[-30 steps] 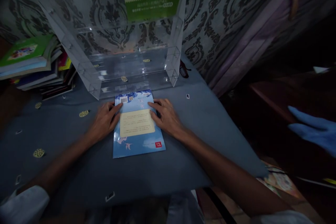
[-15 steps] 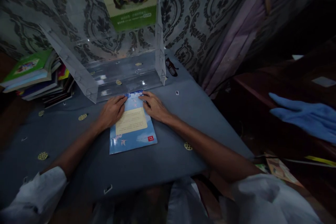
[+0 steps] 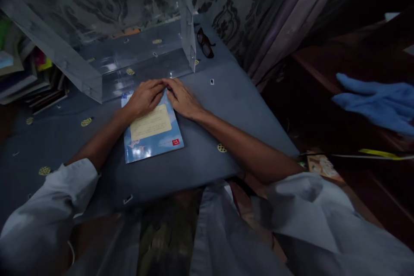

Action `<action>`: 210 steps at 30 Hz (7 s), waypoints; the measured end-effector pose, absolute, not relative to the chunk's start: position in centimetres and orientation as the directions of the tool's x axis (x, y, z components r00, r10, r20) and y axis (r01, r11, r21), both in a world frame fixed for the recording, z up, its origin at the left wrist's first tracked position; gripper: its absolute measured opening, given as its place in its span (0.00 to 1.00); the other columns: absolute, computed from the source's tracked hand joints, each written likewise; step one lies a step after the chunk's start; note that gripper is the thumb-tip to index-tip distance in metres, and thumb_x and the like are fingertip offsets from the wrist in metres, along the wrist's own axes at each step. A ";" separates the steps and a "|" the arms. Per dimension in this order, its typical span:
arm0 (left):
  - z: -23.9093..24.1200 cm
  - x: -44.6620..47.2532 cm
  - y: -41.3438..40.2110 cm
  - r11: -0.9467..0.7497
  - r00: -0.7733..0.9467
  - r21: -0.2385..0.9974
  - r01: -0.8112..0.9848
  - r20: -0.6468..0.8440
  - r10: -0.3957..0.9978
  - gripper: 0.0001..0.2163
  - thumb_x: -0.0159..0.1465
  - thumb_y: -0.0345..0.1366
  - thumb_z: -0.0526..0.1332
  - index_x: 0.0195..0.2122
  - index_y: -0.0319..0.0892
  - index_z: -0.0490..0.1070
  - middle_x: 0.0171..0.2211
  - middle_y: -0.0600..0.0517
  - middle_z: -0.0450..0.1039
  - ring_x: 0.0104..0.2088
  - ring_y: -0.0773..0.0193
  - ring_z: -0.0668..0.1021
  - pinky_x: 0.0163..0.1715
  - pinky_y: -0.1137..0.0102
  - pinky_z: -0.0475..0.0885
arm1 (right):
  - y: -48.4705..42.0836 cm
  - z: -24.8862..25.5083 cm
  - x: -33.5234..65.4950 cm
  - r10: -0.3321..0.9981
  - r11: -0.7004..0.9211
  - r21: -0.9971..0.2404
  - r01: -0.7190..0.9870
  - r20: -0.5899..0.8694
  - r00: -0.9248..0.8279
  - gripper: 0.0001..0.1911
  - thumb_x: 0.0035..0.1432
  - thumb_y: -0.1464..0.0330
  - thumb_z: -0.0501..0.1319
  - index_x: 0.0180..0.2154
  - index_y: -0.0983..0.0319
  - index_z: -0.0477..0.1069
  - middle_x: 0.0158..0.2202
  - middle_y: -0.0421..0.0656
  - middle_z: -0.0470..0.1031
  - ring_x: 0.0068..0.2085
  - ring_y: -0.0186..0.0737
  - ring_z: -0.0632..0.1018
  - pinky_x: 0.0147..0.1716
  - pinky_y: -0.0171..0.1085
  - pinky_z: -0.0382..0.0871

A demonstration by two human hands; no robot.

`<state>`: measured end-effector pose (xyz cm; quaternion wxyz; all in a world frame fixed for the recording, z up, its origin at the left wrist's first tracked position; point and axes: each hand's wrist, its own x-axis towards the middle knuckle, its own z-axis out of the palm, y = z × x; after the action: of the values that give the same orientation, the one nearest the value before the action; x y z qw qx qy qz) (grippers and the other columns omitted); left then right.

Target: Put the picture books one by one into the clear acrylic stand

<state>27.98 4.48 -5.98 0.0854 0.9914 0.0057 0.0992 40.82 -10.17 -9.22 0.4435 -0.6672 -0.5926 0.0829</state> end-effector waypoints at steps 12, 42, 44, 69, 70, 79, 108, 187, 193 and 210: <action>-5.2 21.9 -1.6 -0.954 0.983 0.257 -0.155 0.136 -0.123 0.20 0.73 0.36 0.49 0.63 0.39 0.67 0.64 0.42 0.67 0.67 0.52 0.65 0.66 0.50 0.60 | -10.3 -9.1 40.8 0.903 0.049 -0.622 0.782 0.362 0.232 0.22 0.70 0.63 0.49 0.61 0.58 0.67 0.60 0.48 0.72 0.61 0.51 0.72 0.62 0.54 0.65; -5.0 11.2 -6.6 -0.974 0.963 0.051 -0.220 0.174 -0.208 0.22 0.72 0.25 0.49 0.67 0.40 0.60 0.64 0.43 0.68 0.68 0.56 0.66 0.64 0.56 0.67 | -20.7 -7.9 35.6 0.962 0.123 -0.404 0.907 0.274 -0.008 0.26 0.69 0.60 0.55 0.66 0.57 0.62 0.69 0.50 0.61 0.70 0.53 0.61 0.67 0.61 0.56; -4.8 9.6 -6.0 -0.982 0.969 0.036 -0.184 0.176 -0.175 0.22 0.72 0.26 0.50 0.67 0.41 0.61 0.63 0.44 0.69 0.67 0.55 0.66 0.64 0.56 0.67 | -21.2 -7.8 35.5 0.964 0.129 -0.394 0.910 0.266 -0.021 0.26 0.70 0.60 0.55 0.66 0.57 0.61 0.70 0.51 0.60 0.70 0.52 0.61 0.67 0.61 0.55; -5.0 3.5 -10.9 -0.992 0.975 0.109 0.067 0.205 0.088 0.28 0.70 0.45 0.59 0.69 0.42 0.58 0.68 0.40 0.61 0.69 0.47 0.63 0.62 0.54 0.69 | -28.4 -8.2 32.9 0.943 0.239 -0.275 0.931 0.294 -0.155 0.38 0.69 0.55 0.57 0.72 0.56 0.44 0.71 0.53 0.58 0.70 0.52 0.61 0.65 0.59 0.59; -5.1 3.1 -11.5 -0.995 0.973 0.080 0.060 0.218 0.076 0.27 0.71 0.45 0.59 0.69 0.42 0.59 0.67 0.40 0.63 0.68 0.47 0.65 0.61 0.54 0.70 | -29.1 -8.1 32.6 0.941 0.248 -0.272 0.930 0.294 -0.165 0.40 0.68 0.54 0.57 0.73 0.56 0.43 0.70 0.53 0.58 0.69 0.53 0.62 0.65 0.59 0.59; -7.4 1.2 -13.5 -0.997 0.945 -0.061 0.040 0.328 0.018 0.23 0.73 0.27 0.47 0.68 0.43 0.60 0.61 0.41 0.71 0.61 0.54 0.74 0.57 0.60 0.72 | -31.2 -7.4 32.2 0.904 0.291 -0.337 0.895 0.404 -0.142 0.21 0.71 0.70 0.52 0.62 0.55 0.67 0.57 0.48 0.76 0.58 0.47 0.75 0.54 0.48 0.74; -1.6 15.4 -1.7 -0.307 0.694 0.951 0.028 0.203 0.691 0.23 0.68 0.56 0.56 0.49 0.41 0.72 0.36 0.50 0.76 0.37 0.61 0.77 0.36 0.71 0.72 | -17.0 -4.7 36.5 0.865 0.084 -0.929 0.359 0.247 0.437 0.21 0.61 0.50 0.59 0.27 0.59 0.66 0.19 0.35 0.65 0.21 0.34 0.67 0.21 0.33 0.63; -6.1 27.6 1.1 -0.991 0.954 0.118 -0.058 0.298 -0.020 0.19 0.68 0.26 0.53 0.59 0.38 0.71 0.59 0.40 0.73 0.58 0.54 0.75 0.58 0.55 0.69 | -12.6 -9.5 41.7 0.808 0.130 -0.769 0.626 0.448 0.383 0.22 0.61 0.74 0.51 0.55 0.59 0.69 0.51 0.49 0.78 0.49 0.46 0.80 0.52 0.50 0.75; -6.0 27.1 0.8 -0.988 0.956 0.143 -0.064 0.292 -0.020 0.19 0.68 0.26 0.53 0.58 0.38 0.71 0.59 0.41 0.73 0.58 0.55 0.75 0.57 0.56 0.70 | -12.5 -9.8 41.8 0.802 0.136 -0.775 0.618 0.452 0.390 0.21 0.61 0.74 0.51 0.54 0.58 0.70 0.51 0.47 0.79 0.51 0.46 0.80 0.53 0.50 0.74; -4.7 25.8 -2.2 -0.980 0.974 0.160 -0.115 0.214 -0.080 0.19 0.68 0.24 0.53 0.58 0.40 0.72 0.57 0.43 0.74 0.59 0.55 0.75 0.57 0.56 0.70 | -12.6 -9.5 41.8 0.830 0.137 -0.793 0.593 0.419 0.369 0.20 0.62 0.74 0.51 0.52 0.59 0.73 0.50 0.46 0.80 0.51 0.45 0.80 0.54 0.49 0.74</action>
<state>25.81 -2.23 -4.75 0.0862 0.9896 -0.0493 0.1036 41.79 -12.61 -9.53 0.5160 -0.6466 -0.5500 0.1146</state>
